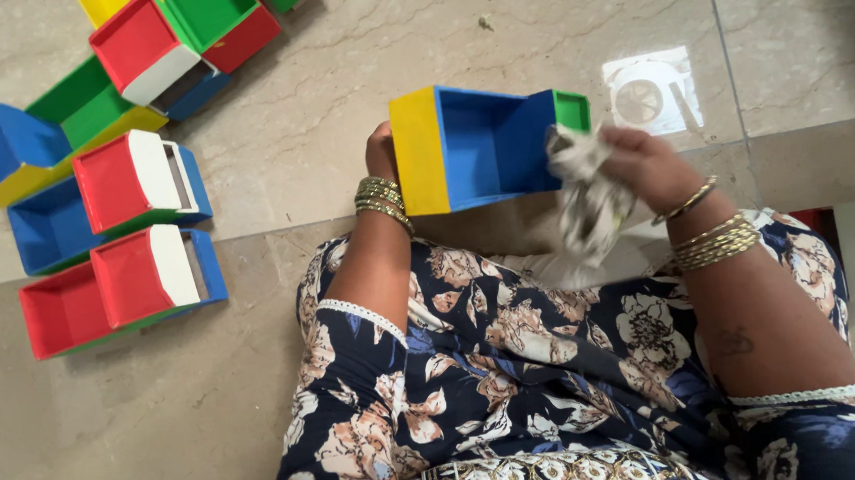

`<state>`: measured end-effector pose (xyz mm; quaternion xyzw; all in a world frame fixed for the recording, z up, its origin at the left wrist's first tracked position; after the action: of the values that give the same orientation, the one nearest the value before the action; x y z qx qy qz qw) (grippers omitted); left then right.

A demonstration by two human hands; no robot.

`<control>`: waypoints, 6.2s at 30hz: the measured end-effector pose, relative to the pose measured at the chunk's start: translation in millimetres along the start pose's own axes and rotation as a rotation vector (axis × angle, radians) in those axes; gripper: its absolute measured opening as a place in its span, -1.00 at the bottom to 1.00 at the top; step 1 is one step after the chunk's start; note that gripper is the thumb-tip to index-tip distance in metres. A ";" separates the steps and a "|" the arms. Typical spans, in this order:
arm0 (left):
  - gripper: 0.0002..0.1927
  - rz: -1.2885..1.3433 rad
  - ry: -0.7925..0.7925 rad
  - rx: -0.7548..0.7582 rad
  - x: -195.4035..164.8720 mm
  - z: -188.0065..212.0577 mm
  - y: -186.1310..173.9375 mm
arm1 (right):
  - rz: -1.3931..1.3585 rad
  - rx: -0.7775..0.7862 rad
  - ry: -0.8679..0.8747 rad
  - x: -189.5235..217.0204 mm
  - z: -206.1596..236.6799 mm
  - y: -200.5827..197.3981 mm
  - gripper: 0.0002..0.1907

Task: The person sits on a tiled floor and wipes colorful wooden toy boxes and trays with a cloth, one at a time. They turn each box over to wipe its inside, edges, and outer surfaces, then set it aside and pick up the next piece.

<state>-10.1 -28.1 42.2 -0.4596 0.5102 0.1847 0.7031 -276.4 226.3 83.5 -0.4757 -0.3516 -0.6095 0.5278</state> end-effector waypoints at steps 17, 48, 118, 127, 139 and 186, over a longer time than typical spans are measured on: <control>-0.76 0.373 0.002 0.027 -0.9 7.3 10.0 | -0.117 -0.320 -0.345 -15.2 -9.1 -23.1 -0.77; -0.67 0.209 -0.055 0.051 -81.7 43.5 5.8 | 0.872 0.058 0.174 63.9 8.1 16.7 0.03; 0.03 0.335 0.184 0.330 -65.0 35.4 -27.5 | -0.474 -0.200 -0.399 17.3 -23.9 -20.5 -0.07; -0.08 0.729 0.133 0.002 -44.3 24.3 -30.8 | -0.705 -0.482 -0.535 -2.9 -26.2 -22.2 -0.23; -0.38 1.076 -0.253 0.170 -29.6 18.8 -11.3 | -0.748 -0.348 -0.636 -5.2 -28.4 -21.0 -0.25; -0.14 0.300 0.303 0.089 -106.8 65.0 -33.8 | 0.780 -0.438 -0.439 54.9 -9.2 16.0 -0.54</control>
<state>6.1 31.2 156.1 -0.3697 0.6802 0.1934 0.6027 -262.2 197.7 131.7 -0.7884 -0.1139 -0.3116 0.5179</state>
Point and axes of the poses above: each hand's wrist, its own z-axis away from the middle knuckle, its own y-axis out of the palm, x = y × z, the point moved 3 cm from there along -z, towards the middle knuckle, and after that the axes turned 4 degrees about x, right-handed, at the moved point
